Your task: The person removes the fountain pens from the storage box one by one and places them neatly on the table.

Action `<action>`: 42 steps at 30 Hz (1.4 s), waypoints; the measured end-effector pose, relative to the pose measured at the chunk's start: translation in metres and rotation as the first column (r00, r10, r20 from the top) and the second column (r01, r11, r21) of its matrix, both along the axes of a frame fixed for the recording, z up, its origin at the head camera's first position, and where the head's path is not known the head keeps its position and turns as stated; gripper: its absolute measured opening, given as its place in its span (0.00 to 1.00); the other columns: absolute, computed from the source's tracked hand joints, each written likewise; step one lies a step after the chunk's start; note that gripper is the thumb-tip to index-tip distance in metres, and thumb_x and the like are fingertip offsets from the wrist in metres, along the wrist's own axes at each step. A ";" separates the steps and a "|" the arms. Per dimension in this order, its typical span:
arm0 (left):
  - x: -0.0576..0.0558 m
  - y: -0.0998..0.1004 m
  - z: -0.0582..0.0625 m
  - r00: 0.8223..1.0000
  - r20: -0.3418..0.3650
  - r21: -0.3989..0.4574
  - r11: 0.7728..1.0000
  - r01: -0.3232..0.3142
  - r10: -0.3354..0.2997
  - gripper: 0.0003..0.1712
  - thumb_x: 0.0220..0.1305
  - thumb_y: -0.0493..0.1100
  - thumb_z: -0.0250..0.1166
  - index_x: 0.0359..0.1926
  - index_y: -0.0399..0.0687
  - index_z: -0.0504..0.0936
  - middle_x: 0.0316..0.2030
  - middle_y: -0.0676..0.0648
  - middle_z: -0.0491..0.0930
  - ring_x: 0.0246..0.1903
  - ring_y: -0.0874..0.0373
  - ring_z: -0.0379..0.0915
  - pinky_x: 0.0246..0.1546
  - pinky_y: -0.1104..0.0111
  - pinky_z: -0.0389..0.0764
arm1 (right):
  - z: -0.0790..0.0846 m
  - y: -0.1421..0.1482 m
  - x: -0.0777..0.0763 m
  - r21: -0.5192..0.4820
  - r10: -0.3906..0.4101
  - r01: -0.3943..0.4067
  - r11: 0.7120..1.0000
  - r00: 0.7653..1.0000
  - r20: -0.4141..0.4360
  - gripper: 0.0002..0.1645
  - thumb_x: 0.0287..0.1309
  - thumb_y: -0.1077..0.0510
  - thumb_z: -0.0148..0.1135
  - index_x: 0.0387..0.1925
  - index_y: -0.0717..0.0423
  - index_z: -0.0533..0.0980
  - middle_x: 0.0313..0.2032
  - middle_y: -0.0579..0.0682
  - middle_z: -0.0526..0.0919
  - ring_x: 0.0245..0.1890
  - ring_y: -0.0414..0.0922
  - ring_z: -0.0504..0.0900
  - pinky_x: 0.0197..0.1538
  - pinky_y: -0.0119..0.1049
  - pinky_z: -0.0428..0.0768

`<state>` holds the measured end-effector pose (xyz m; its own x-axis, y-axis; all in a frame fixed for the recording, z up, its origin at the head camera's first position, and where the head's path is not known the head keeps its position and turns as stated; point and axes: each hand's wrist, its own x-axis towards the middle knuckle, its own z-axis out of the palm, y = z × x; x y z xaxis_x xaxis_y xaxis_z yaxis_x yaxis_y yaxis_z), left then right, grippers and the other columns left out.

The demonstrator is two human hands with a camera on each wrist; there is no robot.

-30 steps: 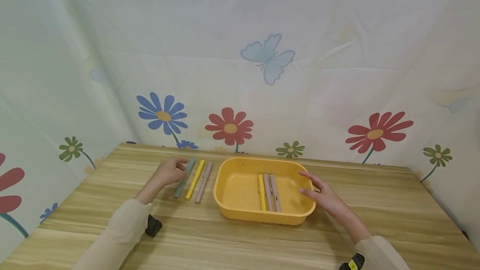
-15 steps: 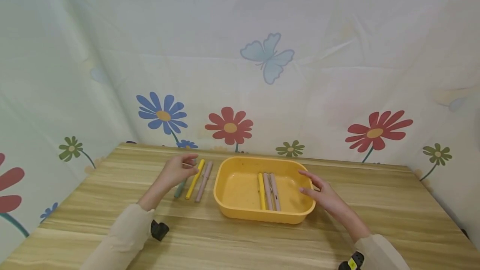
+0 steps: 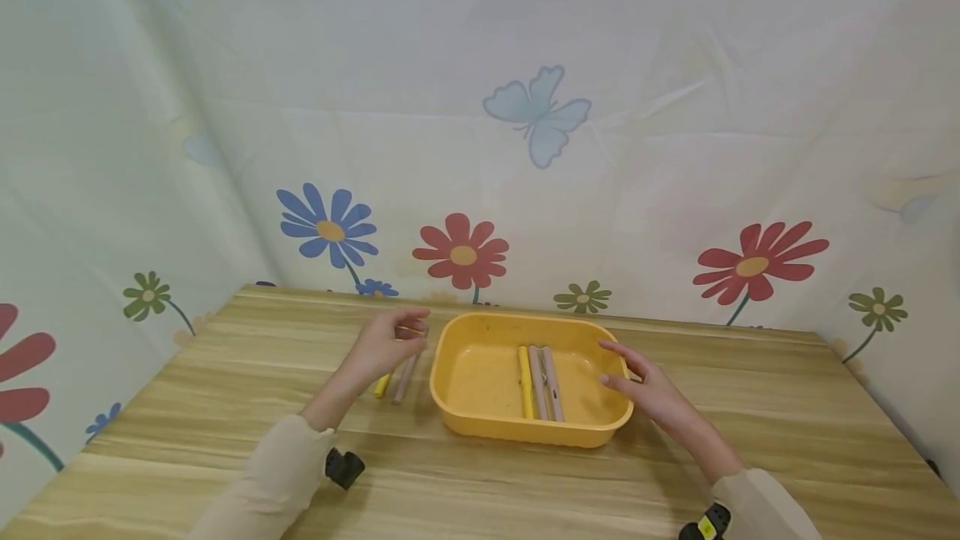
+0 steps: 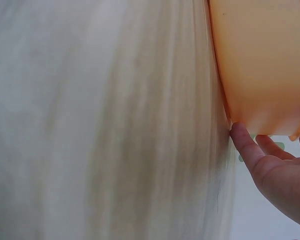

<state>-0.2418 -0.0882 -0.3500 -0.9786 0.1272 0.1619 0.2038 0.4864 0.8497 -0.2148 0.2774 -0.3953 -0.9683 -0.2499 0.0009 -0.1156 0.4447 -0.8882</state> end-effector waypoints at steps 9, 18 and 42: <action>0.003 0.025 -0.002 0.996 0.010 0.035 0.995 0.093 -0.094 0.23 0.52 0.33 0.64 0.52 0.35 0.75 0.43 0.37 0.77 0.40 0.49 0.76 0.39 0.66 0.79 | 0.001 0.001 0.000 -0.006 0.012 -0.012 1.000 1.000 -0.012 0.35 0.61 0.56 0.54 0.66 0.61 0.55 0.67 0.67 0.44 0.64 0.67 0.48 0.57 0.56 0.65; 0.009 0.054 -0.005 0.992 0.018 -0.039 0.992 0.124 -0.123 0.24 0.54 0.37 0.65 0.53 0.37 0.74 0.43 0.42 0.78 0.39 0.52 0.76 0.38 0.67 0.80 | 0.001 0.002 0.000 -0.011 0.004 -0.004 1.000 1.000 -0.003 0.35 0.61 0.56 0.54 0.66 0.60 0.55 0.67 0.67 0.45 0.63 0.66 0.50 0.57 0.55 0.66; 0.004 0.107 -0.027 0.975 0.099 -0.052 0.977 0.205 -0.199 0.21 0.50 0.37 0.67 0.47 0.32 0.78 0.42 0.43 0.80 0.42 0.53 0.75 0.41 0.68 0.77 | 0.001 0.001 0.000 0.006 -0.009 0.009 1.000 1.000 -0.002 0.34 0.61 0.55 0.53 0.66 0.58 0.56 0.67 0.67 0.46 0.63 0.67 0.50 0.57 0.58 0.64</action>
